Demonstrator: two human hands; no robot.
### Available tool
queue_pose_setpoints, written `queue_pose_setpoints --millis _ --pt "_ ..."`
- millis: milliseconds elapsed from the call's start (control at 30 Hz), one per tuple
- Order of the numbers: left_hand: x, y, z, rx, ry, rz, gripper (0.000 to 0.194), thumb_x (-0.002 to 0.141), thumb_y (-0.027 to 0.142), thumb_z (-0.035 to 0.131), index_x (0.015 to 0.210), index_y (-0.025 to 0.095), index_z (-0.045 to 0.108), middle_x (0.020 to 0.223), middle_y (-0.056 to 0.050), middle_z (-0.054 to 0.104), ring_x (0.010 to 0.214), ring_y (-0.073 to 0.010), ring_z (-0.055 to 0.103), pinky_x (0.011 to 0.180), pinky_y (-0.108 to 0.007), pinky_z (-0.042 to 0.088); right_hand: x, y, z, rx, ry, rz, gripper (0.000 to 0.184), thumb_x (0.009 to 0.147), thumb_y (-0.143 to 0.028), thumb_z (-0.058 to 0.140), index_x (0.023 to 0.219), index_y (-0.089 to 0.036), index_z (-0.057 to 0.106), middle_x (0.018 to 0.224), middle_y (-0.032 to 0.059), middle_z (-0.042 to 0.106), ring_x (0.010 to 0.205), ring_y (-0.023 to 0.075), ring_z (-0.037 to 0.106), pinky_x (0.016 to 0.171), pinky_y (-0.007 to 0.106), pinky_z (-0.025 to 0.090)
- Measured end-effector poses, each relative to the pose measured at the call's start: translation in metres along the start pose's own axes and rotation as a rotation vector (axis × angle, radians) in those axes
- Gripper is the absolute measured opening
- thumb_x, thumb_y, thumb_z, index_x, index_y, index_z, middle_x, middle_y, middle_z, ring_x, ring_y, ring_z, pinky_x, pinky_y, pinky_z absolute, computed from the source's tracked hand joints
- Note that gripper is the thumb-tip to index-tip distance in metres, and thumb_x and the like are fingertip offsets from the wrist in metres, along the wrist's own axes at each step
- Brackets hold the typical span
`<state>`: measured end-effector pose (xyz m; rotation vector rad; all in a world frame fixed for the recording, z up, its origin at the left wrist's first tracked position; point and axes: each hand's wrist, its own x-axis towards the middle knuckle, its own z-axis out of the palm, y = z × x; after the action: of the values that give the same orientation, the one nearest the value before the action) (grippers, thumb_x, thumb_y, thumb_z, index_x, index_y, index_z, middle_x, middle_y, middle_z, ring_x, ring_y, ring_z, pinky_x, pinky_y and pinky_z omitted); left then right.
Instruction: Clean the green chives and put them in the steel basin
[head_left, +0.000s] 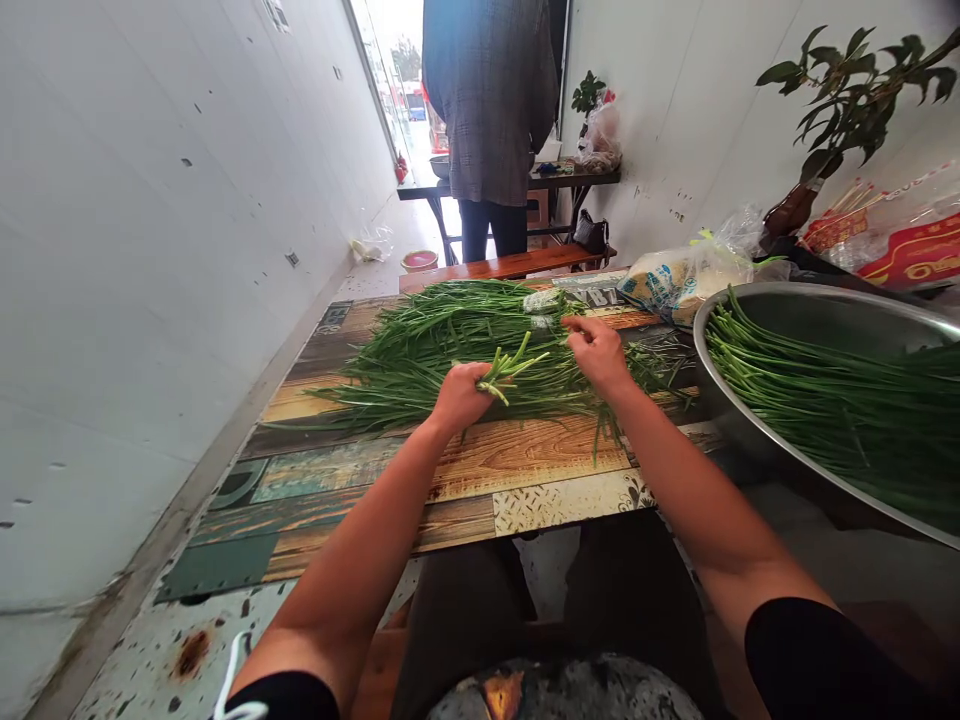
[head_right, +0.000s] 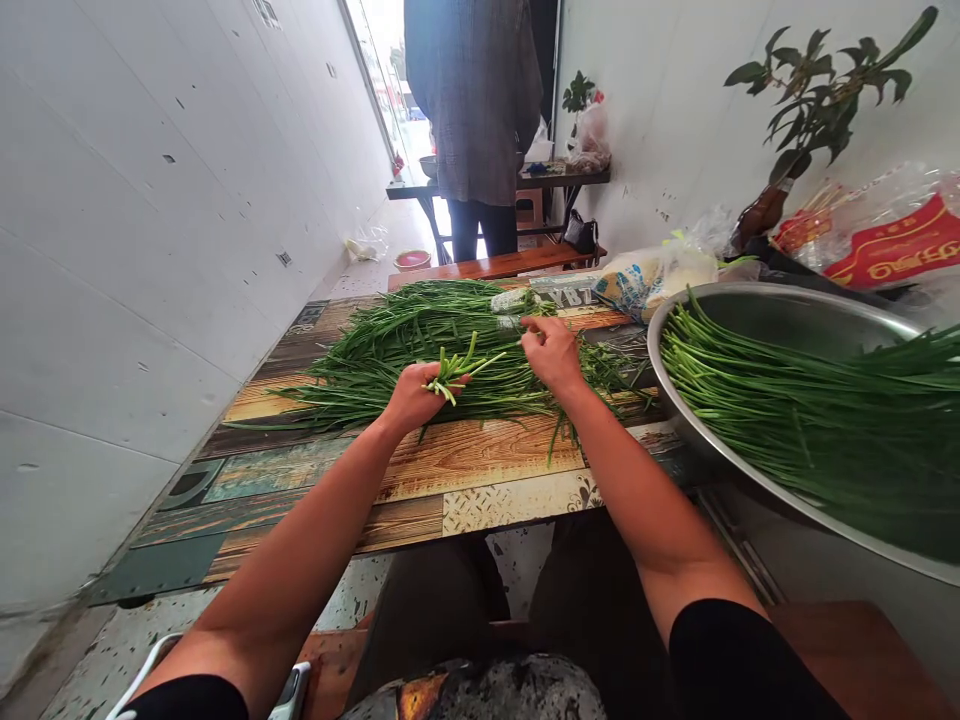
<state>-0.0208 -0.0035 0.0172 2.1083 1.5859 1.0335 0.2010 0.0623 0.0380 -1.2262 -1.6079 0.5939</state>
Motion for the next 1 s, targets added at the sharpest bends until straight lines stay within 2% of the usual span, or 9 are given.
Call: queue_pose_setpoints --millis 133,333,400,500,533,700,767,867,1000 --pt "-0.001 -0.002 0.002 0.017 0.006 0.005 0.024 0.080 0.031 0.061 0.064 0.016 0.071 0.060 -0.001 0.063 0.057 -0.0118 0.051 0.057 -0.024 0.034 -0.005 -0.007 -0.004 -0.045 -0.140 -0.013 0.030 0.074 -0.021 0.044 0.075 -0.017 0.074 0.065 0.0035 0.064 0.064 0.0172 0.056 0.066 0.028 0.042" --pt "-0.001 -0.005 0.001 0.064 -0.011 0.018 0.016 0.077 0.024 0.064 0.066 0.016 0.071 0.062 -0.001 0.063 0.058 -0.0116 0.050 0.058 -0.024 0.034 -0.010 -0.013 -0.001 -0.169 -0.344 -0.104 0.047 0.089 -0.050 0.047 0.058 -0.018 0.062 0.055 0.0007 0.054 0.059 0.0140 0.048 0.059 0.027 0.031" --pt "-0.001 -0.005 0.001 0.058 -0.014 0.010 0.012 0.076 0.021 0.064 0.068 0.016 0.072 0.063 -0.001 0.064 0.060 -0.0124 0.052 0.059 -0.024 0.036 -0.006 -0.010 -0.002 -0.257 -0.300 -0.099 0.046 0.088 -0.049 0.051 0.055 -0.018 0.058 0.053 0.0004 0.050 0.057 0.0129 0.043 0.057 0.028 0.026" --pt "-0.001 -0.005 0.001 0.046 0.015 -0.004 0.014 0.076 0.023 0.064 0.067 0.016 0.070 0.066 -0.002 0.065 0.064 -0.0139 0.055 0.061 -0.024 0.039 0.002 -0.006 -0.013 -0.337 -0.083 -0.026 0.034 0.085 -0.042 0.057 0.061 -0.017 0.061 0.059 0.0015 0.055 0.057 0.0125 0.042 0.058 0.028 0.026" --pt "-0.001 -0.005 0.001 0.037 0.036 -0.012 0.015 0.077 0.025 0.064 0.066 0.016 0.070 0.067 -0.002 0.065 0.066 -0.0143 0.056 0.062 -0.025 0.040 0.004 -0.006 -0.017 -0.326 -0.092 -0.018 0.031 0.082 -0.041 0.060 0.064 -0.017 0.063 0.061 0.0016 0.057 0.058 0.0124 0.044 0.058 0.027 0.027" --pt "-0.002 -0.004 0.003 0.000 0.098 -0.045 0.018 0.080 0.032 0.063 0.074 0.017 0.070 0.069 -0.002 0.066 0.070 -0.0164 0.060 0.066 -0.025 0.045 0.000 -0.007 -0.024 -0.341 -0.701 -0.138 0.020 0.069 -0.034 0.074 0.057 -0.018 0.070 0.050 -0.0019 0.056 0.052 0.0105 0.042 0.055 0.027 0.025" --pt "-0.002 -0.002 0.002 -0.006 0.101 -0.033 0.016 0.081 0.031 0.062 0.079 0.018 0.070 0.074 -0.003 0.068 0.074 -0.0172 0.062 0.069 -0.026 0.046 -0.004 -0.008 -0.019 -0.429 -0.818 -0.189 0.010 0.065 -0.025 0.075 0.057 -0.020 0.072 0.050 -0.0024 0.056 0.051 0.0104 0.041 0.055 0.028 0.025" --pt "-0.003 0.005 -0.001 0.001 0.109 0.019 0.015 0.083 0.026 0.059 0.083 0.018 0.071 0.083 -0.005 0.071 0.080 -0.0181 0.063 0.074 -0.027 0.047 -0.007 -0.010 -0.014 -0.467 -0.818 -0.246 0.008 0.069 -0.018 0.070 0.062 -0.020 0.074 0.056 -0.0006 0.060 0.054 0.0114 0.044 0.056 0.027 0.027" --pt "-0.005 0.016 -0.003 0.051 0.066 0.084 0.013 0.081 0.020 0.059 0.080 0.017 0.071 0.086 -0.007 0.072 0.082 -0.0189 0.062 0.078 -0.029 0.047 -0.009 -0.016 -0.013 -0.261 -0.662 -0.337 0.013 0.077 -0.024 0.065 0.071 -0.017 0.073 0.074 0.0031 0.066 0.065 0.0126 0.052 0.063 0.025 0.034"
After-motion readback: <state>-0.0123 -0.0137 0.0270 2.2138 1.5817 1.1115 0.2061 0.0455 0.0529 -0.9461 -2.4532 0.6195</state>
